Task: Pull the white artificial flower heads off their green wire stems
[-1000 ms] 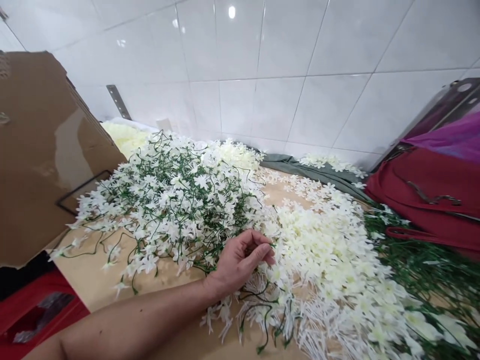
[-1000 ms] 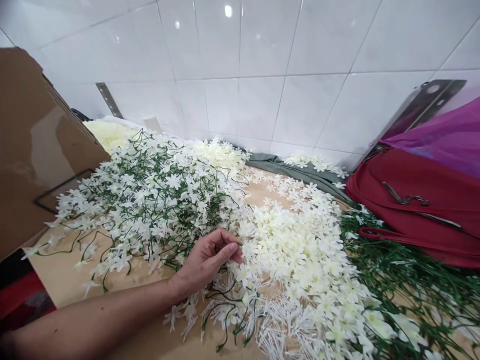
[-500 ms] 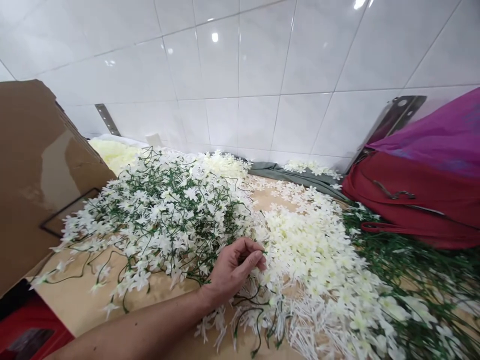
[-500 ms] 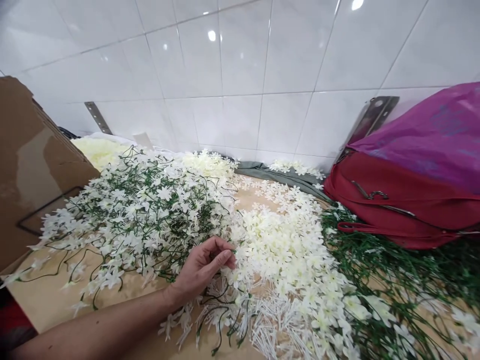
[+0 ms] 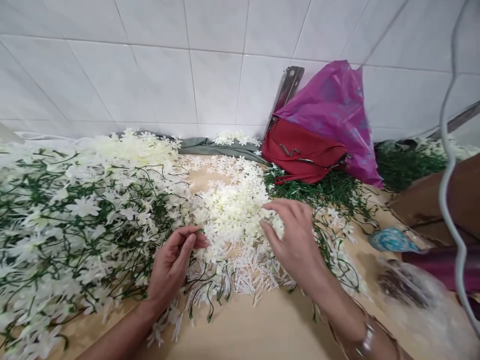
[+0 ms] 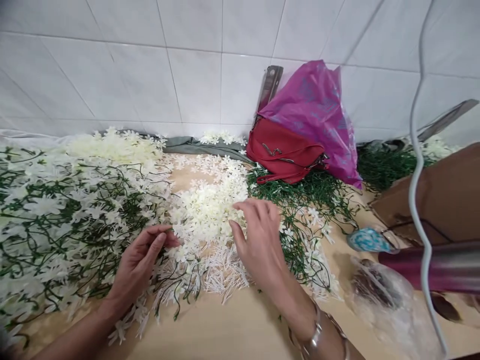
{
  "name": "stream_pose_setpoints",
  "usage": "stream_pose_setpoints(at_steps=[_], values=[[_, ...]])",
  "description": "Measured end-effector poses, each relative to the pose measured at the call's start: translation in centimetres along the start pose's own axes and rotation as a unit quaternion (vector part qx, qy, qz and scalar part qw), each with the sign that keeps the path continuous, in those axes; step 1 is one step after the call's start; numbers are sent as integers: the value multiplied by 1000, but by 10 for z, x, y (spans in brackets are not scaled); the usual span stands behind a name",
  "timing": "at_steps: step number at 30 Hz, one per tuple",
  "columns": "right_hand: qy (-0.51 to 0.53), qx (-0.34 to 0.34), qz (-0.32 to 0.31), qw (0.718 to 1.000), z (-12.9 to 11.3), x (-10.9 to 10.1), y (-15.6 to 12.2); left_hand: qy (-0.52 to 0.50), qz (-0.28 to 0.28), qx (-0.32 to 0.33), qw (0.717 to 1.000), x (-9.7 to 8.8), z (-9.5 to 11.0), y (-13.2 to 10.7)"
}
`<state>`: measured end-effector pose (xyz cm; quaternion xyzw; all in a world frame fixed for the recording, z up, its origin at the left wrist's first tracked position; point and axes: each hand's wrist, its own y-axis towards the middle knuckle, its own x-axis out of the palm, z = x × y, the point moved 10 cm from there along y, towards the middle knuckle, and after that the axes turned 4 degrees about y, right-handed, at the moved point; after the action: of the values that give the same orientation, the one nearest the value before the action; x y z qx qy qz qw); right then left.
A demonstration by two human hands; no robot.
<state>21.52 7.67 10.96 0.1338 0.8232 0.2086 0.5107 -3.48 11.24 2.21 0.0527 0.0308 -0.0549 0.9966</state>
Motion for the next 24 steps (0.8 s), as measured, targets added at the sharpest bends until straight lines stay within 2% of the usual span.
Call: stream_pose_setpoints(at_steps=[4, 7, 9, 15, 18, 22, 24], values=[[-15, 81, -70, 994, 19, 47, 22, -11, -6, -1, 1000, 1, -2, -2], [-40, 103, -99, 989, 22, 68, 34, -15, -4, 6, 1000, 1, -1, -4], [-31, 106, -124, 986, 19, 75, 35, -13, 2, 16, 1000, -1, 5, -6], [88, 94, -149, 980, 7, 61, 22, 21, 9, 33, 999, -13, 44, -5], [64, 75, -149, 984, 6, 51, 14, 34, 14, 49, 998, -23, 68, 0], [-25, 30, -154, 987, -2, 47, 10, 51, 97, 114, 987, -42, 106, 6], [-18, 12, -159, 987, -10, 48, 9, 62, 144, 157, 975, -48, 123, 4]])
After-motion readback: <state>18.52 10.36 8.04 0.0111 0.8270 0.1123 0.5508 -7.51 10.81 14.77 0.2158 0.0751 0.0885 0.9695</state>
